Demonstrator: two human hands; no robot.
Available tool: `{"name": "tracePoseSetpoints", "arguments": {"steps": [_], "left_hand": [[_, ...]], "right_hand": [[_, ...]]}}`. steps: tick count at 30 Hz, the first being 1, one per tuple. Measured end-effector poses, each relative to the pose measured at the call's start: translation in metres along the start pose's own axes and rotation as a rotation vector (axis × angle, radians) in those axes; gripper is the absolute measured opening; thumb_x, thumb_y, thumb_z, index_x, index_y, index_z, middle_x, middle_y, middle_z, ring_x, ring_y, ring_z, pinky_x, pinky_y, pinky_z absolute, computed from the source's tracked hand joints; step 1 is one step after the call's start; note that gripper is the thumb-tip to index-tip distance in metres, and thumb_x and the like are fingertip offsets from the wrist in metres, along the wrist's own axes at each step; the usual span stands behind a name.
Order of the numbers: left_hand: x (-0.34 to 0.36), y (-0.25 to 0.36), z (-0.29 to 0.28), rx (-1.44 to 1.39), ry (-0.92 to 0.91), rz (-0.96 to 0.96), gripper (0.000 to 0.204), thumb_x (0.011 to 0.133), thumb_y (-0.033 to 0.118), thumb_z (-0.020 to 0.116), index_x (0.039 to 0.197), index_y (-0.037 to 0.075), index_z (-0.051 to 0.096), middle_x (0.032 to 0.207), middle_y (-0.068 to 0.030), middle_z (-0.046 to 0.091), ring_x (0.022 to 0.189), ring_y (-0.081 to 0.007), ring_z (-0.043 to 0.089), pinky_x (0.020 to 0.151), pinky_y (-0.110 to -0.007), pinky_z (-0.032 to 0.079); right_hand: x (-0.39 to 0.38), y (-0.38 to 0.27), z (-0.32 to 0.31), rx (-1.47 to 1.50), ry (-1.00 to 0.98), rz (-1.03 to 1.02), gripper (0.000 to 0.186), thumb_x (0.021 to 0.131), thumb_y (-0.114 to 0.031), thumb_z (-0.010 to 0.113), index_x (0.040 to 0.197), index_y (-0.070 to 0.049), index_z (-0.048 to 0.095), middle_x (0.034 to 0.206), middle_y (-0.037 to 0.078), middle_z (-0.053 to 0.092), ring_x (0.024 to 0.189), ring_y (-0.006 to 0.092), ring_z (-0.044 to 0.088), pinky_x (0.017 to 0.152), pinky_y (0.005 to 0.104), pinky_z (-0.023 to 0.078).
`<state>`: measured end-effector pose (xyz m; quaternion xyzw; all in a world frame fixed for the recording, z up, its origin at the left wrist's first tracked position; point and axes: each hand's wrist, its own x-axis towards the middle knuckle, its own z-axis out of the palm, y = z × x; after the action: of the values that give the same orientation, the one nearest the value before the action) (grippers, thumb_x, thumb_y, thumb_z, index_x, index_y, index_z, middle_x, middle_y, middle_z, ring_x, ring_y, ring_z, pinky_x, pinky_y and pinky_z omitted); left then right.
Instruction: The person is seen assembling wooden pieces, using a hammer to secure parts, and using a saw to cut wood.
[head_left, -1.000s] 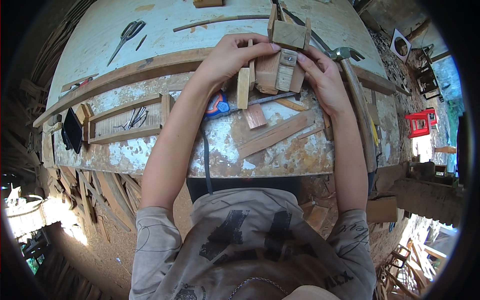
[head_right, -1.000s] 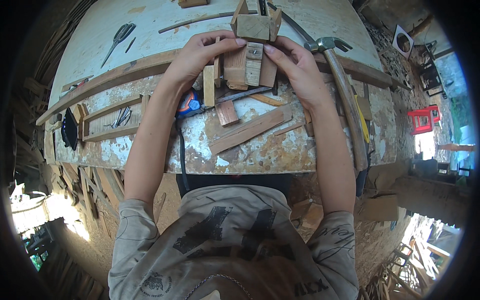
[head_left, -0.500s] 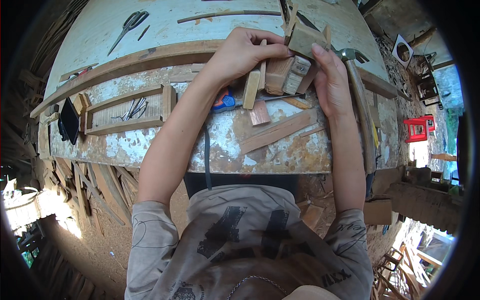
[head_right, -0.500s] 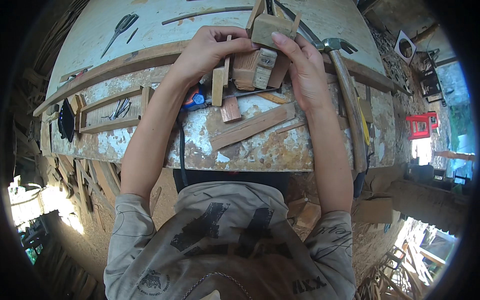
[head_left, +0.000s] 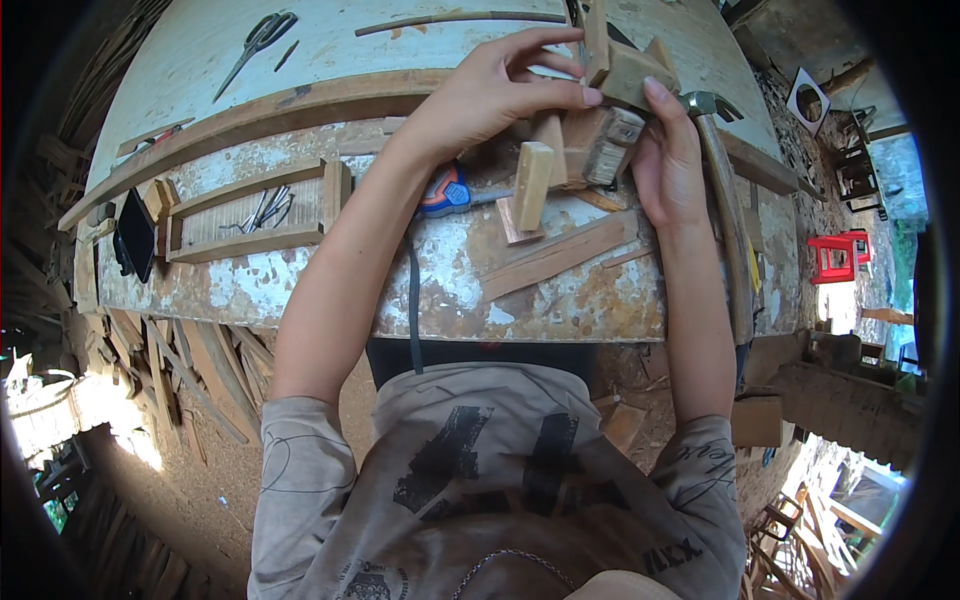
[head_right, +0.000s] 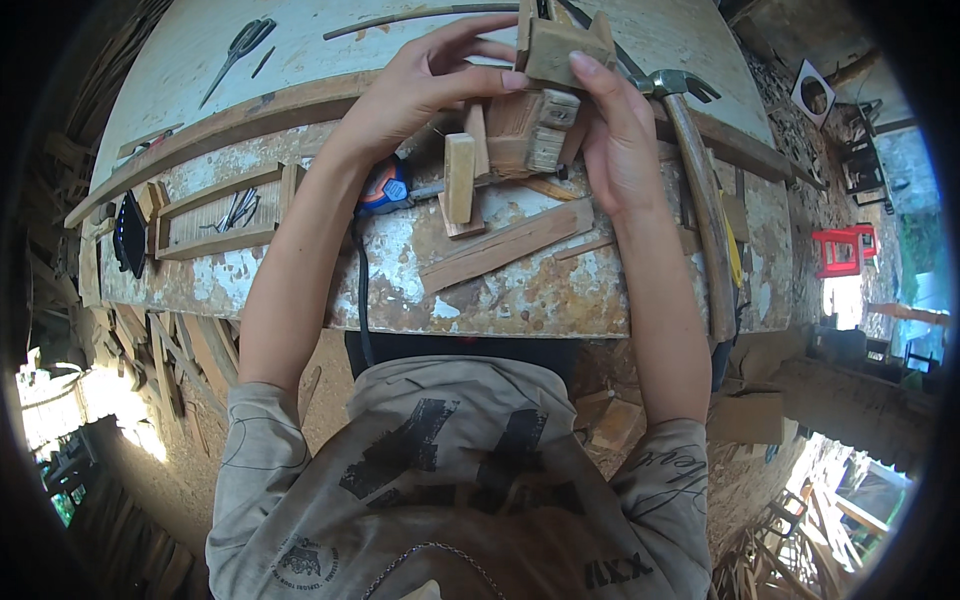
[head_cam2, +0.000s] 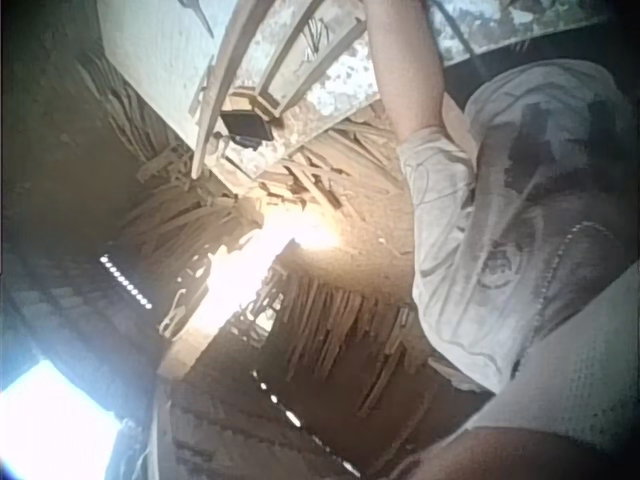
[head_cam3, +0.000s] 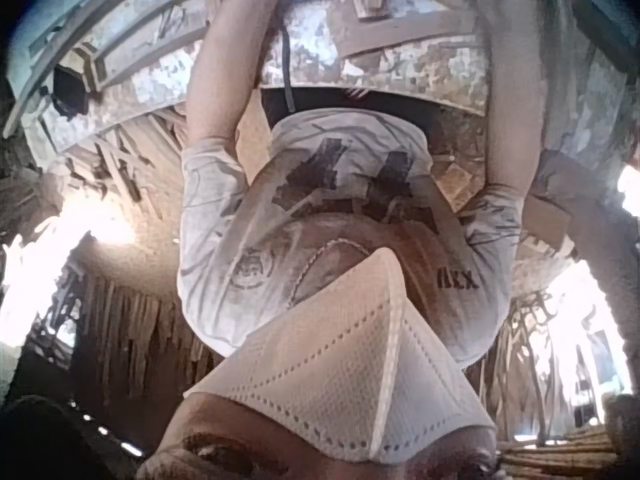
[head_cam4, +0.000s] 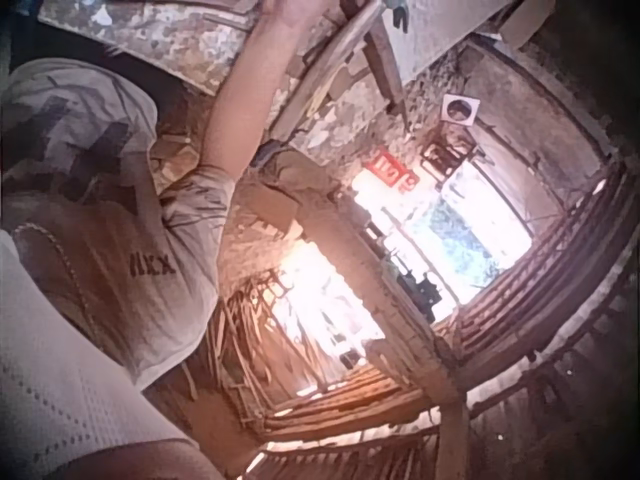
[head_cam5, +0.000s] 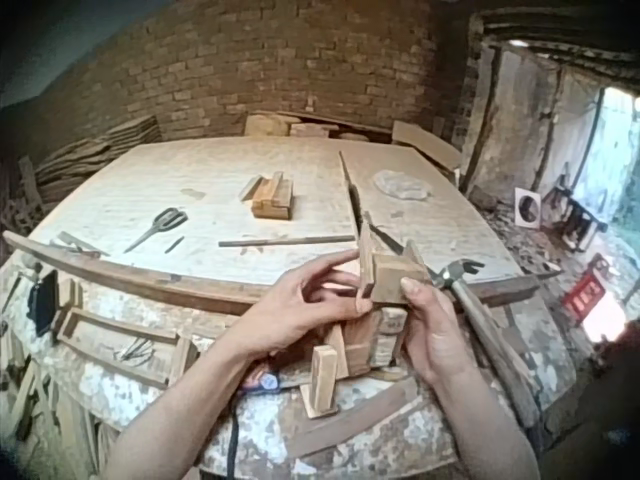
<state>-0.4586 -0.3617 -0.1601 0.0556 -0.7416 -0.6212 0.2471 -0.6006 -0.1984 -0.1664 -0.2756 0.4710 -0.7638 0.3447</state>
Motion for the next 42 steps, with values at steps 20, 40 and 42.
{"name": "tracePoseSetpoints", "arguments": {"steps": [20,40,42], "left_hand": [[-0.005,0.030,-0.007,0.350,0.124,0.261,0.083,0.088,0.053,0.078,0.143,-0.004,0.051,0.122,-0.0218,0.066,0.086,-0.0239,0.070,0.077,-0.035,0.057],[-0.002,0.019,0.014,0.124,0.148,-0.114,0.079,0.092,0.070,0.061,0.116,-0.005,0.065,0.108,-0.0183,0.073,0.094,-0.0240,0.072,0.087,-0.035,0.056],[-0.003,-0.003,0.019,0.093,0.232,0.066,0.079,0.076,0.052,0.086,0.127,-0.004,0.066,0.106,-0.0143,0.069,0.088,-0.0166,0.068,0.074,-0.030,0.054]], "right_hand": [[-0.005,0.012,0.007,-0.033,-0.080,0.005,0.055,0.107,-0.044,0.052,0.145,-0.004,0.050,0.139,0.012,0.062,0.131,0.0230,0.058,0.114,0.0426,0.046],[-0.003,0.010,0.009,-0.070,-0.049,-0.096,0.053,0.107,-0.041,0.055,0.144,-0.003,0.050,0.140,0.012,0.060,0.132,0.0217,0.056,0.117,0.0418,0.040],[0.001,0.010,0.007,-0.067,-0.051,-0.117,0.053,0.107,-0.040,0.056,0.143,-0.002,0.051,0.139,0.011,0.061,0.132,0.0209,0.055,0.117,0.0409,0.039]]}}
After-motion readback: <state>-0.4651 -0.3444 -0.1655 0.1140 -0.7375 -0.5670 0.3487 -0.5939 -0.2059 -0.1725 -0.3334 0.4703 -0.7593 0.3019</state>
